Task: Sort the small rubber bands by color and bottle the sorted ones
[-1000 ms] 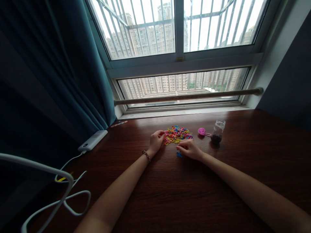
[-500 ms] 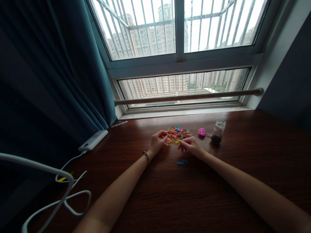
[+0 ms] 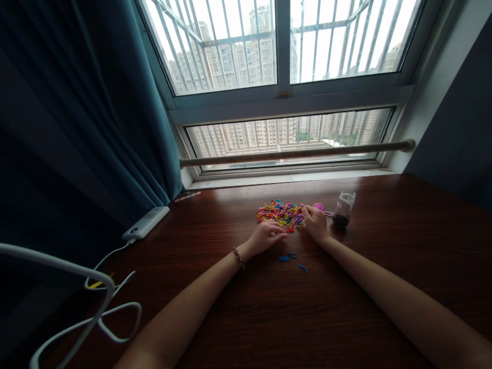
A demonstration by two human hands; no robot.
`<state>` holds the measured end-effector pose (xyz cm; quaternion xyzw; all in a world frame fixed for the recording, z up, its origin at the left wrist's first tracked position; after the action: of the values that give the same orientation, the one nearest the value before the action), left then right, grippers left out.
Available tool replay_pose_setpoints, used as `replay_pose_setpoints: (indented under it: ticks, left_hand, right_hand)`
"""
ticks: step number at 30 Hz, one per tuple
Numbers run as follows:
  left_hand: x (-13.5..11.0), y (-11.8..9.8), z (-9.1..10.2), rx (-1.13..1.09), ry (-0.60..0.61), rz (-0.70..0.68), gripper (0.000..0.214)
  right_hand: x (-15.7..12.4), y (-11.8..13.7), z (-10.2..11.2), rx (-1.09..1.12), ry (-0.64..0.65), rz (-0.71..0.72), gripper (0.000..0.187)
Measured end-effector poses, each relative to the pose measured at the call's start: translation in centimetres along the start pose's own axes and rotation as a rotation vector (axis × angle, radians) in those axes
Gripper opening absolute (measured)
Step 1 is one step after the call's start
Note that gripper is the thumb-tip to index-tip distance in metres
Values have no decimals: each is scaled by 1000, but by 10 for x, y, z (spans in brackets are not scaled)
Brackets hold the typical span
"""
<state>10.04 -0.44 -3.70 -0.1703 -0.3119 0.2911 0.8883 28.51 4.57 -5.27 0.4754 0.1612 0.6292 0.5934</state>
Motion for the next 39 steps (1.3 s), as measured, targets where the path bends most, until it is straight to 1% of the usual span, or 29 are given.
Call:
replay_pose_setpoints:
  ticks: [2, 3, 4, 7, 11, 14, 23, 28, 31, 34, 36, 39]
  left_hand:
    - [-3, 11, 6, 204, -146, 36, 18]
    - [-4, 16, 7, 284, -187, 56, 18]
    - [-5, 21, 8, 344, -202, 76, 21]
    - [-6, 30, 6, 423, -167, 123, 28]
    - [-7, 36, 0, 426, -105, 144, 31]
    - [-7, 38, -2, 442, -91, 161, 31]
    - [-8, 40, -2, 438, -93, 176, 33]
    - [-7, 40, -2, 444, -105, 160, 31]
    - [-7, 37, -2, 468, -76, 138, 30]
    - [-7, 36, -2, 496, -36, 145, 31]
    - [-7, 36, -3, 508, -13, 153, 33]
    - [-7, 38, -3, 522, -5, 159, 34]
  right_hand:
    - [0, -3, -1, -56, -8, -13, 47]
    - [0, -4, -1, -85, -13, -19, 47]
    - [0, -5, -2, -112, -15, -20, 47]
    - [-1, -6, -3, -176, -24, -3, 46]
    - [-1, -7, -5, -232, -53, 28, 44]
    - [-1, -9, -7, -258, -30, 29, 43]
    - [-3, -7, -7, -253, 32, 19, 40]
    - [-1, -8, -9, -242, 40, -12, 28]
    - [0, -11, -11, -246, 64, -32, 25]
    - [1, -12, -11, -268, 86, -48, 24]
    - [0, -11, -11, -273, 97, -35, 24]
    - [-1, -8, -11, -264, 114, 29, 24]
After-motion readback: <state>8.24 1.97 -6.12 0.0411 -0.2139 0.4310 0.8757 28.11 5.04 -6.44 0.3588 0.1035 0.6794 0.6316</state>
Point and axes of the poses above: each hand's wrist, its own x-axis towards the middle knuckle, its own z-axis out of the back of the hand, y = z × x, the point moved 2 cm from there along x, towards the middle knuckle, and after that the axes turned 10 degrees about -z, right-handed, at the moved point
